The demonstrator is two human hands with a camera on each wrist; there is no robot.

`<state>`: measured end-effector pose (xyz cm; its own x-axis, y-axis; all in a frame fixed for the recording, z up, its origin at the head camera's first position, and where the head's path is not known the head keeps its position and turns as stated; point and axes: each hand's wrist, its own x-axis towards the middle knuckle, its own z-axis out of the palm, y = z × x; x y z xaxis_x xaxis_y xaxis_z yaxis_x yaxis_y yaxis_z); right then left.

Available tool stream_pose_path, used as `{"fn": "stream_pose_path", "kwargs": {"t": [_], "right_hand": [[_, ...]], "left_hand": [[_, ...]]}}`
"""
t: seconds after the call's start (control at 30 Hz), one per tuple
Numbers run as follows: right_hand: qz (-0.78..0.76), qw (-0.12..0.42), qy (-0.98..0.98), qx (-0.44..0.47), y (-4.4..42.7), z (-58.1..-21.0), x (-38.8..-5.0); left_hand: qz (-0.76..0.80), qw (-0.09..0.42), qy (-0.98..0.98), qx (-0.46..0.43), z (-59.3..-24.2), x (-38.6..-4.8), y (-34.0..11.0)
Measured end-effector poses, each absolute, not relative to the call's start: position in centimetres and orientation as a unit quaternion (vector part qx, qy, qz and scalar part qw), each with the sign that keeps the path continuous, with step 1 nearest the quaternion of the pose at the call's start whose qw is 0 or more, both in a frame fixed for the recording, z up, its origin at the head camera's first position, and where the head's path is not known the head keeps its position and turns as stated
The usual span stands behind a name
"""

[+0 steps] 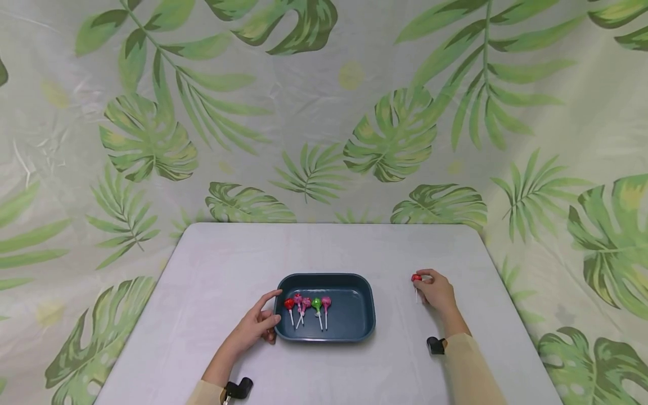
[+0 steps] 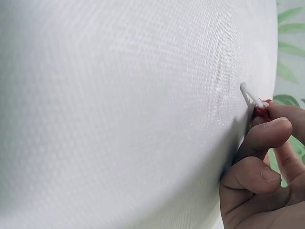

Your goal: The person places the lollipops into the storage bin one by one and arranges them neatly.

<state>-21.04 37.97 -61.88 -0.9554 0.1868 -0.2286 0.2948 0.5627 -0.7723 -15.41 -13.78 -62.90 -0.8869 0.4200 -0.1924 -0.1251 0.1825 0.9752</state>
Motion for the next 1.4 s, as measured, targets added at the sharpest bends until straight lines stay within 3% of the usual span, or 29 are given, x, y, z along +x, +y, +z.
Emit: {"fn": "stream_pose_path", "kwargs": {"t": [0.67, 1.4], "right_hand": [[-0.524, 0.059, 0.835, 0.155, 35.3, -59.3, -20.3], [-0.585, 0.058, 0.807, 0.062, 27.9, -52.9, -18.5]], "left_hand": [[0.635, 0.216, 0.735, 0.096, -62.8, -15.4, -13.7], [0.631, 0.217, 0.738, 0.103, -63.0, -15.6, -13.9]]}}
